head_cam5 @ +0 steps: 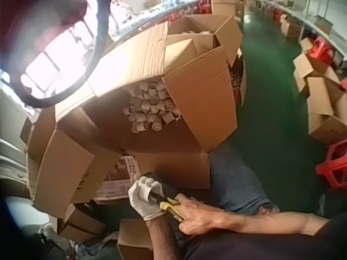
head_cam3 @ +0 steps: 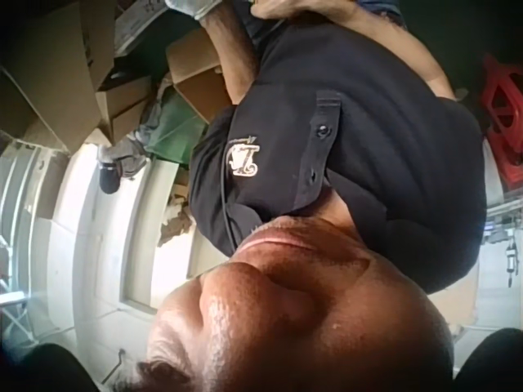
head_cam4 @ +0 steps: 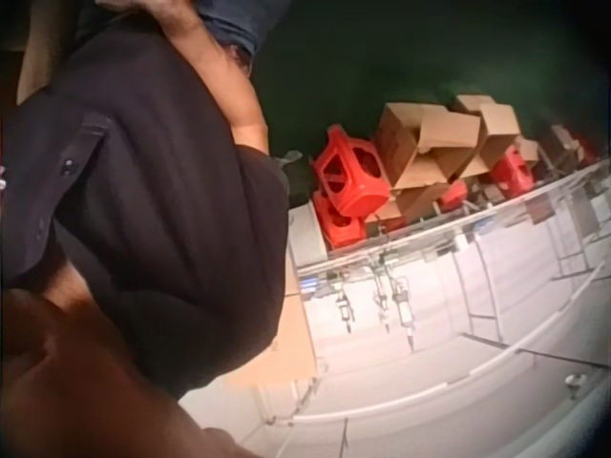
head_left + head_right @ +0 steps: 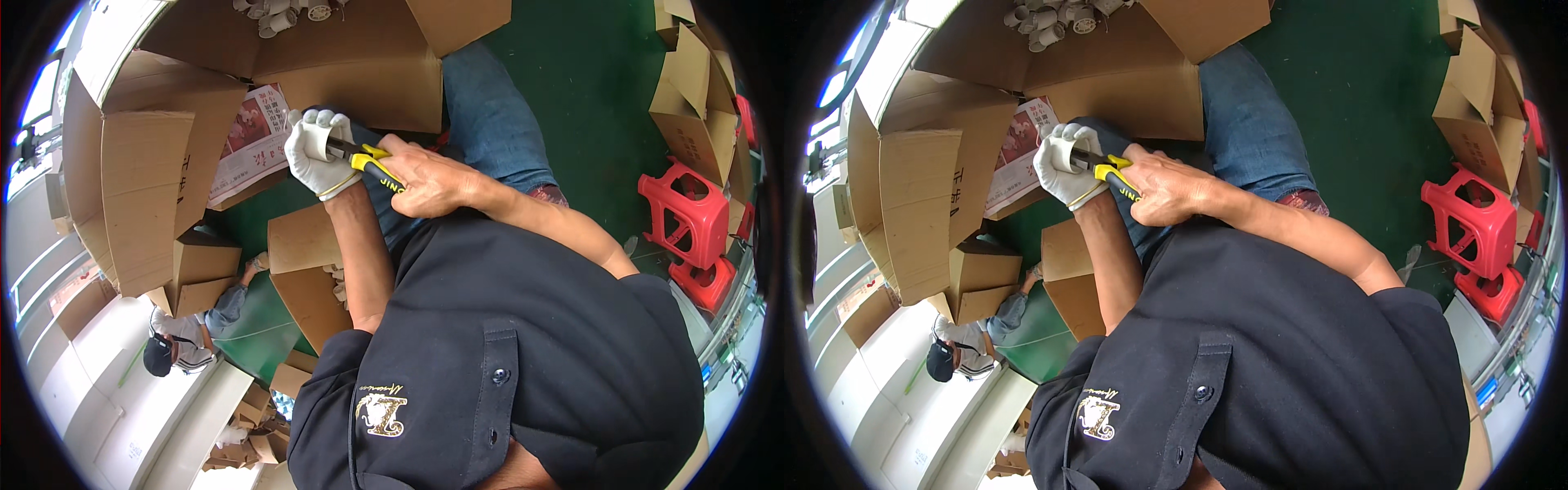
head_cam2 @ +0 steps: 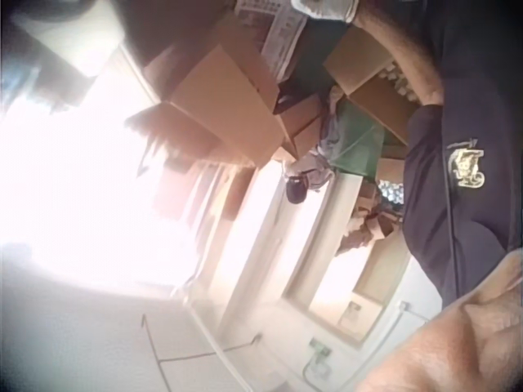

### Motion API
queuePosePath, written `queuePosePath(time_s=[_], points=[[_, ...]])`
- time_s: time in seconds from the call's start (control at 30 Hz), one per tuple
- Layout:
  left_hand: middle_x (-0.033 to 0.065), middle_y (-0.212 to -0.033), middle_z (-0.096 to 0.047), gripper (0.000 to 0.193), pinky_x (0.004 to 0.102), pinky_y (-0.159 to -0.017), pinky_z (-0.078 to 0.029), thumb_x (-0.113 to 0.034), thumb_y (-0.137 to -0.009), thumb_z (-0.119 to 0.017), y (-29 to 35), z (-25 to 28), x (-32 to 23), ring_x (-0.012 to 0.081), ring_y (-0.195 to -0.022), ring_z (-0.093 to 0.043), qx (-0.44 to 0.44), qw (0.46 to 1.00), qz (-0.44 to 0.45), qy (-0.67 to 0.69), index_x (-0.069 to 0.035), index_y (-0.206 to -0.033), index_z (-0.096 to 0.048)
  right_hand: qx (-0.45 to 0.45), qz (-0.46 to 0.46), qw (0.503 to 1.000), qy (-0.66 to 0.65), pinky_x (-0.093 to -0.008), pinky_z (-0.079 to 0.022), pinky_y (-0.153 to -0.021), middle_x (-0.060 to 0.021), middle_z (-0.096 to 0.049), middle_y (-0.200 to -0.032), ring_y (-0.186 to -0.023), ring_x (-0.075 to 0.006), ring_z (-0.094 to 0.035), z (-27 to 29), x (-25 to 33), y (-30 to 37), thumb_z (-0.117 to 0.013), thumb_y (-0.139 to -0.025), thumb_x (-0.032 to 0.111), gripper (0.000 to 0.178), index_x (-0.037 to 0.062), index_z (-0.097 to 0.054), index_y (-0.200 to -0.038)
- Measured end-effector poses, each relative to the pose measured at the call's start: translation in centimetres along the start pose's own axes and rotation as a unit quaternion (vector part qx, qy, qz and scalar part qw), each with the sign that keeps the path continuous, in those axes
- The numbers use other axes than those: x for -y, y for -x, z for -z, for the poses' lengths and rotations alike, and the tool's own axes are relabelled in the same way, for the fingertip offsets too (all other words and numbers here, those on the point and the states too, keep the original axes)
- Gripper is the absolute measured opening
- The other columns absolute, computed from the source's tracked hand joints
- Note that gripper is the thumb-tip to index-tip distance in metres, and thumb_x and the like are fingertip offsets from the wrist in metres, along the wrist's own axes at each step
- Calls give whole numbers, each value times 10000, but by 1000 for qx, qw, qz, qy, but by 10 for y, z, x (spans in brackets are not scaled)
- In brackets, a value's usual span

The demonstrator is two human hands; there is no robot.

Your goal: Manually process small electronic components using pliers at a factory workstation.

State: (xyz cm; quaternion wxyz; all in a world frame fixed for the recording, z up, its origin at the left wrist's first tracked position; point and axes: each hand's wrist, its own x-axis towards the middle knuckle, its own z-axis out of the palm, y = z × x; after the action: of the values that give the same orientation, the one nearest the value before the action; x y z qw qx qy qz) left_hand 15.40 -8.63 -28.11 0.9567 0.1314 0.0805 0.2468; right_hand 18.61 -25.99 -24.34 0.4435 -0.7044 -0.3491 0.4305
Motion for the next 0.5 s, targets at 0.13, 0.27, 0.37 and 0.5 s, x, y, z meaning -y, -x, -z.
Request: queuePosePath(time_s=[0.13,0.27,0.37,0.5], points=[[81,-893,-562,246,371,-782,-511,-97,-845,-625,6,3,-1,211,-828,-566,-22,1000,-7,12,-71,-1086,-584,-37,-8,996,80,-531,-422,-835,-200,-425,-1184,-996,-438,-474,-10,7,6,-539,-675,38,261,-30,-570,-925],[70,-868,-558,235,366,-764,-521,-89,-846,-613,7,5,1,207,-810,-564,-71,997,-16,-2,-67,-1078,-578,-87,15,983,163,-557,-418,-816,-199,-425,-1191,-977,-441,-467,-14,3,9,-542,-663,41,273,-22,-572,-927],[78,-884,-536,238,362,-762,-504,-91,-852,-603,5,3,2,204,-812,-539,-14,1000,-18,14,-44,-1083,-567,3,-11,1000,4,-513,-428,-885,-228,-440,-1169,-1053,-453,-487,-1,4,3,-522,-684,48,225,-49,-541,-886],[76,-885,-557,219,354,-753,-513,-88,-856,-613,2,1,2,199,-816,-562,-40,999,-26,7,-64,-1069,-570,-6,-11,998,64,-536,-427,-860,-206,-437,-1191,-1028,-442,-476,1,11,3,-535,-685,42,311,-28,-578,-985]])
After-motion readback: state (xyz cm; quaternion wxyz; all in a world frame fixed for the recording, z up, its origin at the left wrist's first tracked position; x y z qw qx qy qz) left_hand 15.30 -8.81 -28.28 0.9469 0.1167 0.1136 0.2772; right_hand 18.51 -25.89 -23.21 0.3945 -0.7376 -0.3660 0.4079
